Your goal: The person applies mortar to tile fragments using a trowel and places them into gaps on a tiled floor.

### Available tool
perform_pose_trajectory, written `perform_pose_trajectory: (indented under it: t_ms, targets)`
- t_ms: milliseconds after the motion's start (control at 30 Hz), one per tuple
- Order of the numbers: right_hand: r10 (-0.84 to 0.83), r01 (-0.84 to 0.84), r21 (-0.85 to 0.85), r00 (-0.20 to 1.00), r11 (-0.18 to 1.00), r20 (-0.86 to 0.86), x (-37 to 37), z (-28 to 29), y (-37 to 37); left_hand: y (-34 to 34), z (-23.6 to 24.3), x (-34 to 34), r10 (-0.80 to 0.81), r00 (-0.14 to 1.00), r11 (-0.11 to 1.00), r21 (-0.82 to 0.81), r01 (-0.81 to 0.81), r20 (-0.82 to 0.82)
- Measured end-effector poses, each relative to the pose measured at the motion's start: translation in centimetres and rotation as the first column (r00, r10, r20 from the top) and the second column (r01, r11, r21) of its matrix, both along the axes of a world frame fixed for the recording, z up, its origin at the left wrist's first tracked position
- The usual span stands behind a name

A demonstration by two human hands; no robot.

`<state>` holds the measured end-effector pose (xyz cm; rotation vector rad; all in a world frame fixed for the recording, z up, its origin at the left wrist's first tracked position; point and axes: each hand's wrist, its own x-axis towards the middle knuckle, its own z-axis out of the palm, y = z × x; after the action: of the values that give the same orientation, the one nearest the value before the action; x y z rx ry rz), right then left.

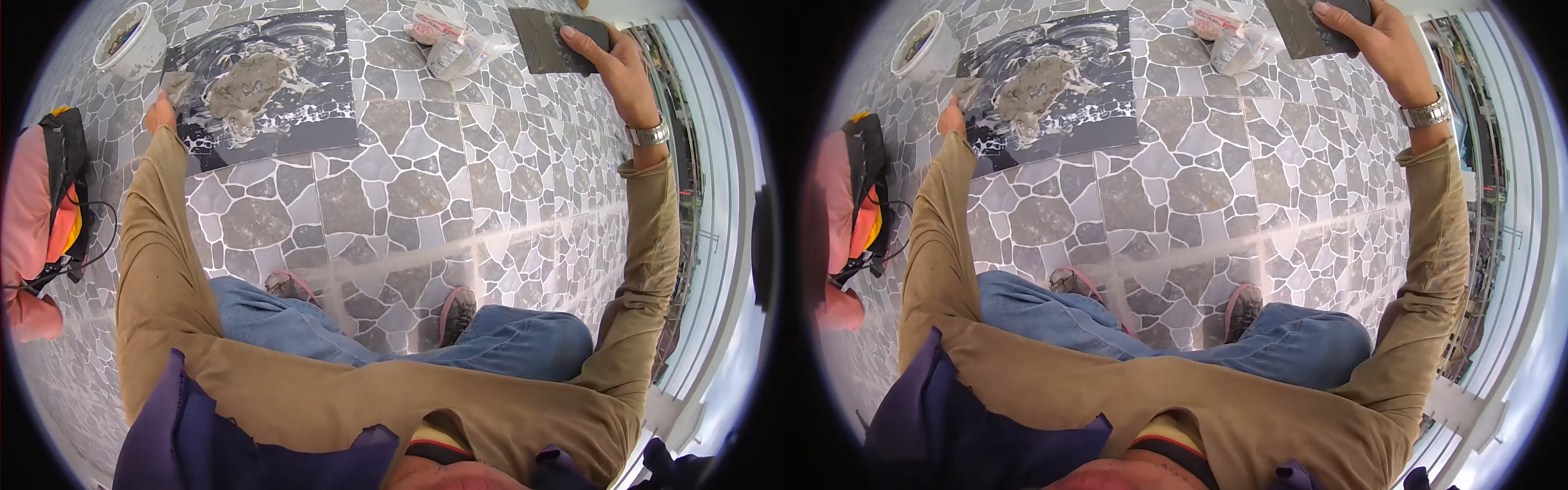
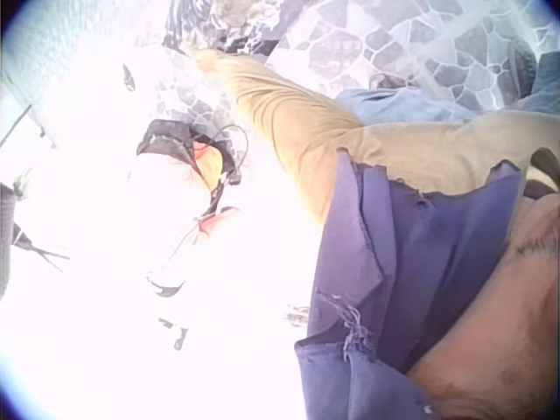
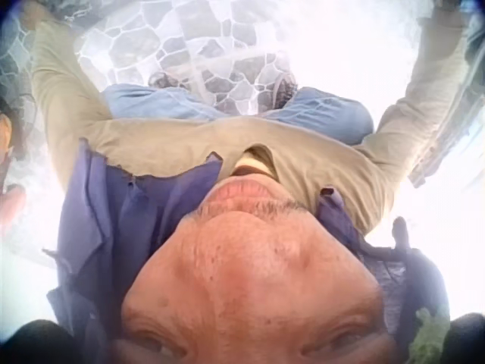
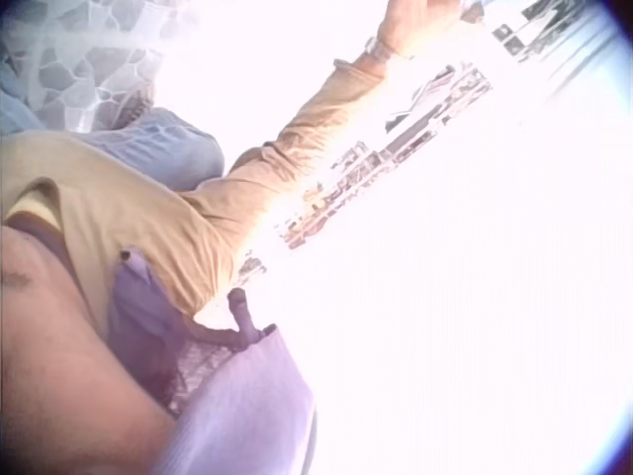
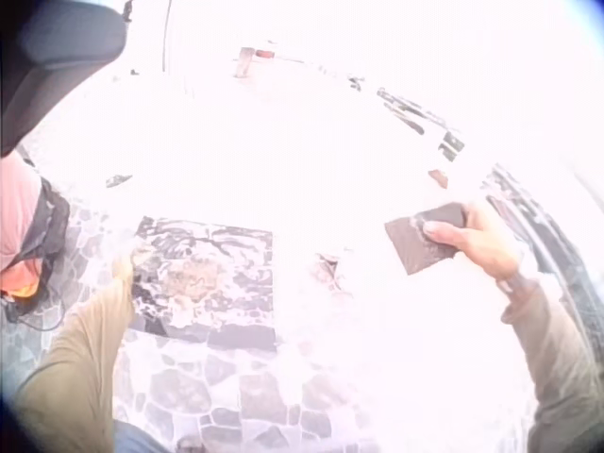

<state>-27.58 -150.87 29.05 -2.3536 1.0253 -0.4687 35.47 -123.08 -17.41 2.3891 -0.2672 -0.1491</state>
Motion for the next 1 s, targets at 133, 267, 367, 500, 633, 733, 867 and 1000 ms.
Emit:
perform_pose_trajectory:
  t_ms: [133,267,367,500,633,733,867,1000]
  targets:
    - [0.093,-0.067,0.070,0.867,0.995,-0.489,-0.7,-0.8,1.3,2.6,-1.4,2.3,0.076,0.996,0.995,-0.071,-0.072,0.050]
    - [0.015,0.139,0.239,0.837,0.961,-0.547,-2.7,-6.1,0.0,2.0,-2.3,0.5,0.186,0.983,0.980,-0.080,-0.184,0.012]
    - [0.008,0.201,0.446,0.906,0.872,-0.424,-1.6,-12.6,0.6,2.4,-1.4,2.6,0.159,0.987,0.979,-0.129,-0.156,0.012]
    - [-0.105,0.134,0.745,0.991,0.654,-0.086,0.1,-21.7,1.5,2.9,-0.3,3.0,0.077,0.997,0.986,-0.147,-0.079,-0.025]
    - [-0.219,0.184,0.805,0.973,0.564,-0.069,0.4,-25.1,2.4,3.1,-2.0,-0.9,0.000,0.969,0.956,-0.283,-0.073,-0.247]
    - [-0.220,0.110,0.829,0.975,0.549,0.016,-2.2,-22.2,0.6,3.9,2.5,2.1,0.093,0.994,0.991,-0.099,-0.088,0.049]
    - [-0.363,0.110,0.841,0.926,0.529,0.107,-7.9,-22.4,-3.2,0.8,6.8,4.8,-0.018,0.999,0.997,-0.078,0.022,0.048]
    - [-0.501,0.356,0.784,0.863,0.508,-0.068,-12.8,-21.9,-7.0,1.2,1.0,0.1,-0.161,0.939,0.963,-0.258,0.081,-0.305]
